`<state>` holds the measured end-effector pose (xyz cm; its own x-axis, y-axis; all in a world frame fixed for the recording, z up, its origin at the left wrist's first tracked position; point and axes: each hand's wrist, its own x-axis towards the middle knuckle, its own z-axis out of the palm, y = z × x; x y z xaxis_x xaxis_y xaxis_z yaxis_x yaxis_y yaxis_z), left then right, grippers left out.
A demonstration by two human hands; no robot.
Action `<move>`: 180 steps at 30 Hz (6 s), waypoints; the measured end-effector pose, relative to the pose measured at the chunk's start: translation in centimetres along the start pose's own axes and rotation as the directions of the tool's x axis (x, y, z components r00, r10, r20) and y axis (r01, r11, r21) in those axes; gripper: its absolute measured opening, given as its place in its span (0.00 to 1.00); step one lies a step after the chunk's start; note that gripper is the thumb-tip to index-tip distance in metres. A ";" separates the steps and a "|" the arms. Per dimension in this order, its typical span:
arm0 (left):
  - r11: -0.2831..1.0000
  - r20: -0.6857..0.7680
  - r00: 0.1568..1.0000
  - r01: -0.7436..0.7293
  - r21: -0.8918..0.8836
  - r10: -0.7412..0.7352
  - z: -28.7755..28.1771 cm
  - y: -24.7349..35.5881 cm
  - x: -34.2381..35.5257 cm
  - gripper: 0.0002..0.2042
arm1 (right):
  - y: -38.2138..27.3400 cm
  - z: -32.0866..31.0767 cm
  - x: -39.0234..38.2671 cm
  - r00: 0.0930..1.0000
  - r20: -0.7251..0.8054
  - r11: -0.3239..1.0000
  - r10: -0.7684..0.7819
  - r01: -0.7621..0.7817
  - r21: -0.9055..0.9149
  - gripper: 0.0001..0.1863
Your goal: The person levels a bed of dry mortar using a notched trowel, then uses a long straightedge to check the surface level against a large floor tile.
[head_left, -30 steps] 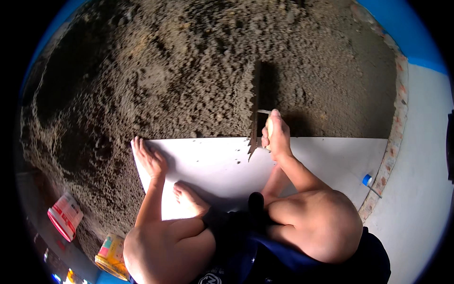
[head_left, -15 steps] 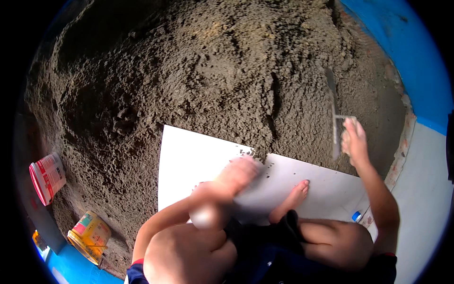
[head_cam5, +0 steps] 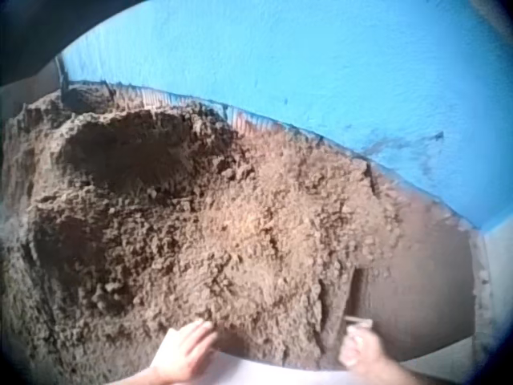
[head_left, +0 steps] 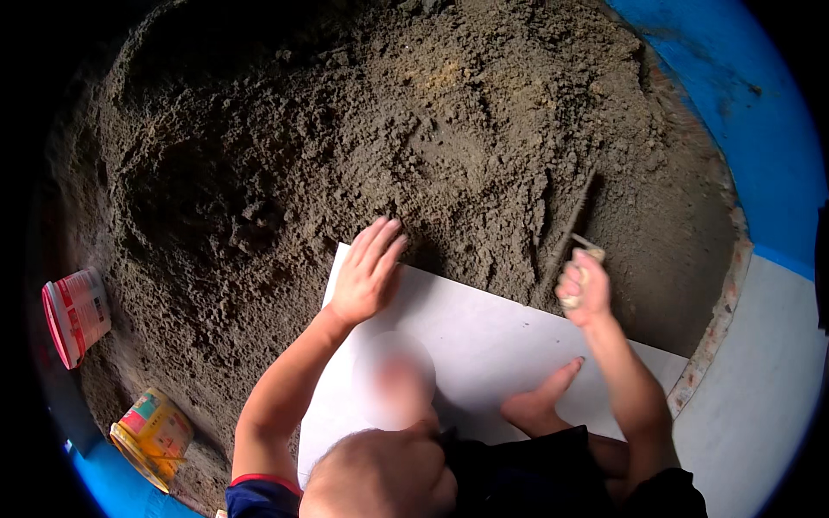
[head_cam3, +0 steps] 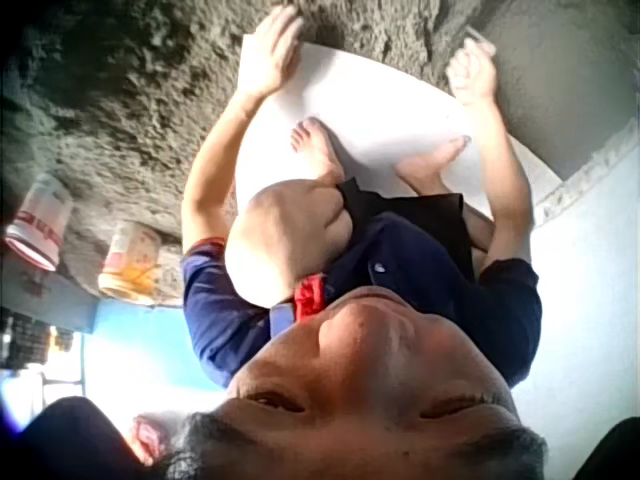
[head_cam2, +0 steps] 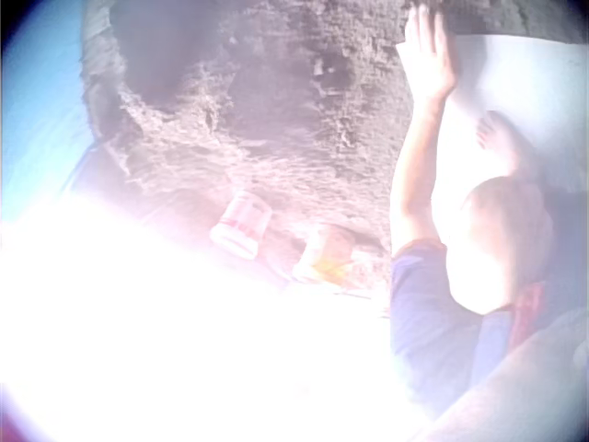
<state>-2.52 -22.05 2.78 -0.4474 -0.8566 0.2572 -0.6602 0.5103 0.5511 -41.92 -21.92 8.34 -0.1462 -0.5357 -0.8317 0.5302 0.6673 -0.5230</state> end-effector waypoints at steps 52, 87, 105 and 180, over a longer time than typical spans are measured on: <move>0.959 -0.014 0.977 0.211 0.191 -0.212 0.5 -0.3 -7.1 0.21 | 4.0 25.0 1.2 0.918 0.335 0.191 0.211 0.297 -0.936 0.22; 0.943 0.064 0.967 0.223 0.248 -0.246 0.7 -0.1 -5.3 0.32 | -3.8 23.3 3.7 0.963 0.208 0.009 0.173 0.210 -0.978 0.20; 0.943 0.047 0.968 0.230 0.242 -0.248 0.8 -0.1 -5.1 0.31 | -4.6 24.1 6.2 0.961 0.247 0.115 0.123 0.233 -0.966 0.25; 0.852 0.126 0.950 0.191 0.487 -0.285 4.1 -1.0 -6.9 0.27 | -27.0 -13.9 15.3 0.769 -0.358 0.683 -0.530 0.137 -0.717 0.22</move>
<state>-1.26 -16.30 -2.79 -0.3128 -0.9497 -0.0124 -0.9420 0.3085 0.1320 -70.11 -40.94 7.15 -0.6926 -0.5799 -0.4290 -0.2565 0.7538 -0.6049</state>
